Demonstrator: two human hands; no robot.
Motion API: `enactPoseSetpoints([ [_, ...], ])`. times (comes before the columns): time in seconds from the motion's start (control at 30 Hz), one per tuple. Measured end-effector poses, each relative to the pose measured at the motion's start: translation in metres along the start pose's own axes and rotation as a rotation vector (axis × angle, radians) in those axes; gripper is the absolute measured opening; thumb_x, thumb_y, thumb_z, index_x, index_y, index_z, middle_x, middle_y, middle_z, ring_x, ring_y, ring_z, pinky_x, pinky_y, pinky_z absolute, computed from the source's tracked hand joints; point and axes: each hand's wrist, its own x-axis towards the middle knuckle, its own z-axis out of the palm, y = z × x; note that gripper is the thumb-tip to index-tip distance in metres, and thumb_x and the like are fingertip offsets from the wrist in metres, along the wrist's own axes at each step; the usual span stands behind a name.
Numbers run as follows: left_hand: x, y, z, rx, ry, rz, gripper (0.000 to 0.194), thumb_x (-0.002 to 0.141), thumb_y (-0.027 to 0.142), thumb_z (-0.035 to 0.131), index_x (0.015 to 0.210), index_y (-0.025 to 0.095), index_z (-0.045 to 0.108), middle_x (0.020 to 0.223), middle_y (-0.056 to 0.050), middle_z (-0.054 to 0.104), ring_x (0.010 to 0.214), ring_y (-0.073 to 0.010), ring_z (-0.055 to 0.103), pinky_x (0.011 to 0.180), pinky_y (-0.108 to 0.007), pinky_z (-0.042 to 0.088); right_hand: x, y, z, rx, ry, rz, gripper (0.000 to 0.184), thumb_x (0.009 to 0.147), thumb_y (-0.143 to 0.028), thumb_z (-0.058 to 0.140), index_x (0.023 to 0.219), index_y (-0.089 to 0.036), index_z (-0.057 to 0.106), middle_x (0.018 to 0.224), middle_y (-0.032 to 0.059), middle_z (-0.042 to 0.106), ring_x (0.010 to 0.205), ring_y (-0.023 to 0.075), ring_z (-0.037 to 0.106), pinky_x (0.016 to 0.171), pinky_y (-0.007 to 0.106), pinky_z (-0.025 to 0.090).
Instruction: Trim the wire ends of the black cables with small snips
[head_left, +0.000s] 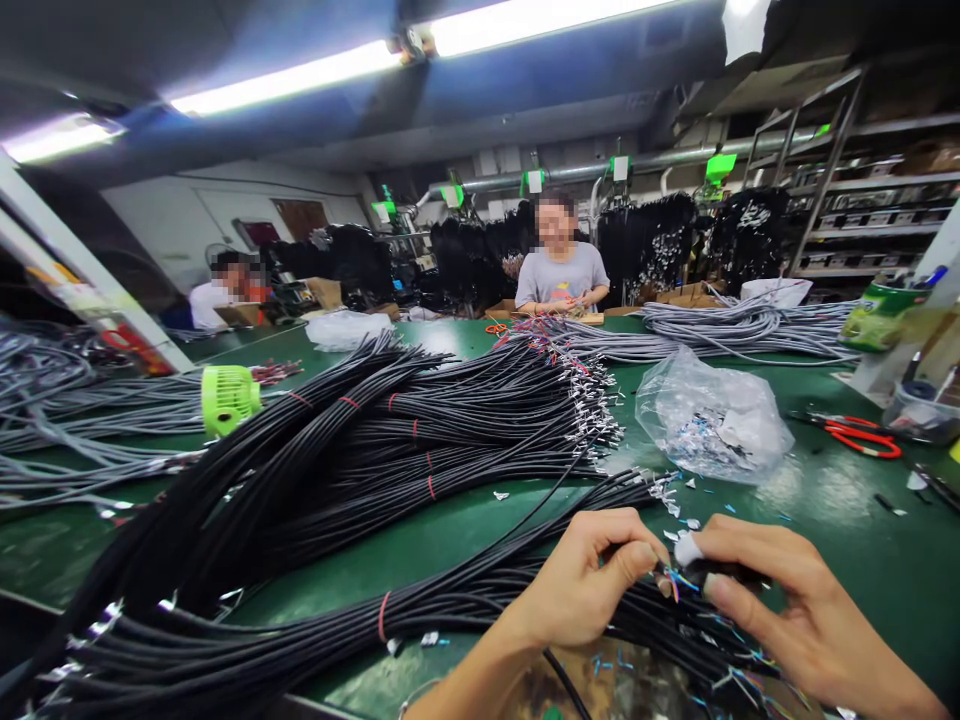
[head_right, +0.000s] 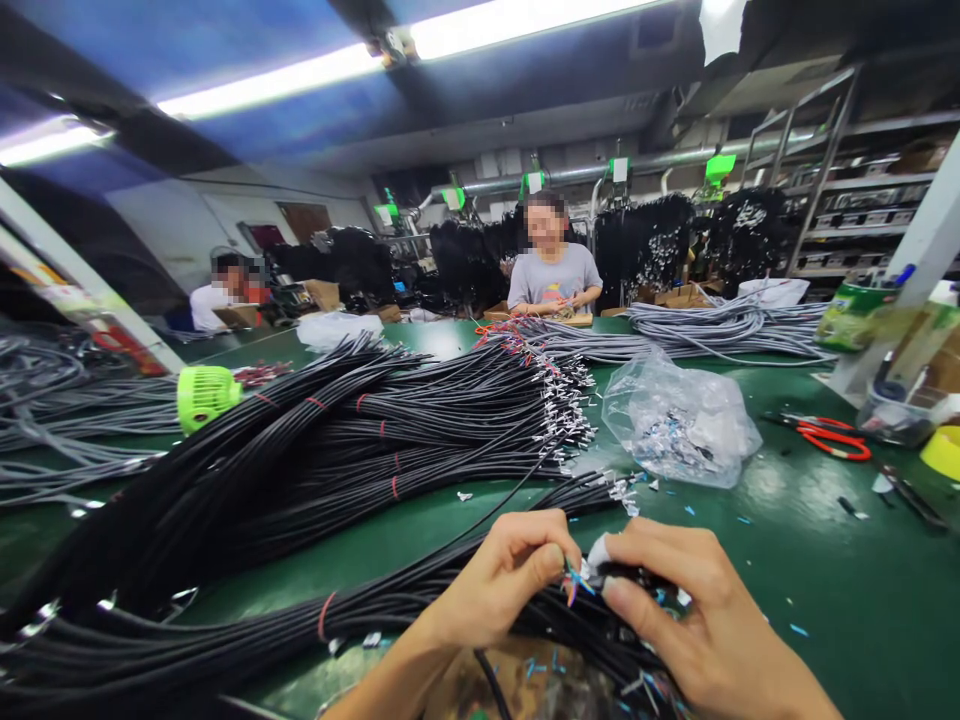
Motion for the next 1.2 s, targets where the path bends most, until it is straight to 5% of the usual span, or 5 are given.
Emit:
enactPoseSetpoints([
  [0.27,-0.001,0.001,0.002,0.011,-0.012,0.044,0.051,0.088,0.051,0.047,0.072,0.007,0.067,0.066,-0.005,0.057,0.064,-0.0131,0.050,0.064,-0.024,0.037,-0.010,0.004,0.007,0.081,-0.104,0.105,0.021,0.085,-0.045,0.056,0.097,-0.034,0.070,0.094,0.0016,0.073,0.090,0.0216,0.067,0.080,0.035,0.055],
  [0.43,-0.002,0.000,0.002,0.047,0.030,0.048,0.050,0.087,0.051,0.048,0.073,0.008,0.068,0.065,-0.005,0.057,0.063,-0.0126,0.048,0.062,-0.024,0.035,-0.007,0.006,0.008,0.132,-0.011,0.157,0.022,0.085,-0.044,0.056,0.096,-0.030,0.069,0.094,0.0037,0.071,0.089,0.0227,0.066,0.080,0.033,0.052],
  [0.63,-0.003,-0.005,0.006,0.080,0.088,-0.017,0.037,0.085,0.046,0.054,0.081,0.011,0.068,0.065,-0.002,0.055,0.057,-0.0107,0.043,0.055,-0.022,0.033,0.015,-0.010,-0.001,0.387,-0.066,0.170,0.017,0.082,-0.037,0.061,0.087,-0.021,0.061,0.072,0.0002,0.057,0.059,0.0131,0.055,0.051,0.021,0.045],
  [0.73,-0.004,-0.007,0.009,0.051,0.072,-0.079,0.032,0.086,0.042,0.054,0.085,0.013,0.067,0.066,-0.001,0.054,0.053,-0.0090,0.039,0.049,-0.020,0.030,0.022,-0.019,-0.002,0.380,-0.040,0.126,0.011,0.084,-0.020,0.056,0.073,-0.018,0.058,0.066,0.0004,0.054,0.060,0.0129,0.051,0.054,0.024,0.040],
  [1.2,-0.003,-0.010,0.015,-0.178,0.047,-0.189,0.039,0.088,0.048,0.049,0.081,0.010,0.057,0.057,0.003,0.042,0.049,-0.0072,0.036,0.047,-0.020,0.026,0.021,-0.025,0.007,0.245,-0.030,0.060,0.011,0.088,-0.012,0.048,0.089,-0.019,0.056,0.073,0.0008,0.058,0.062,0.0124,0.056,0.056,0.022,0.046],
])
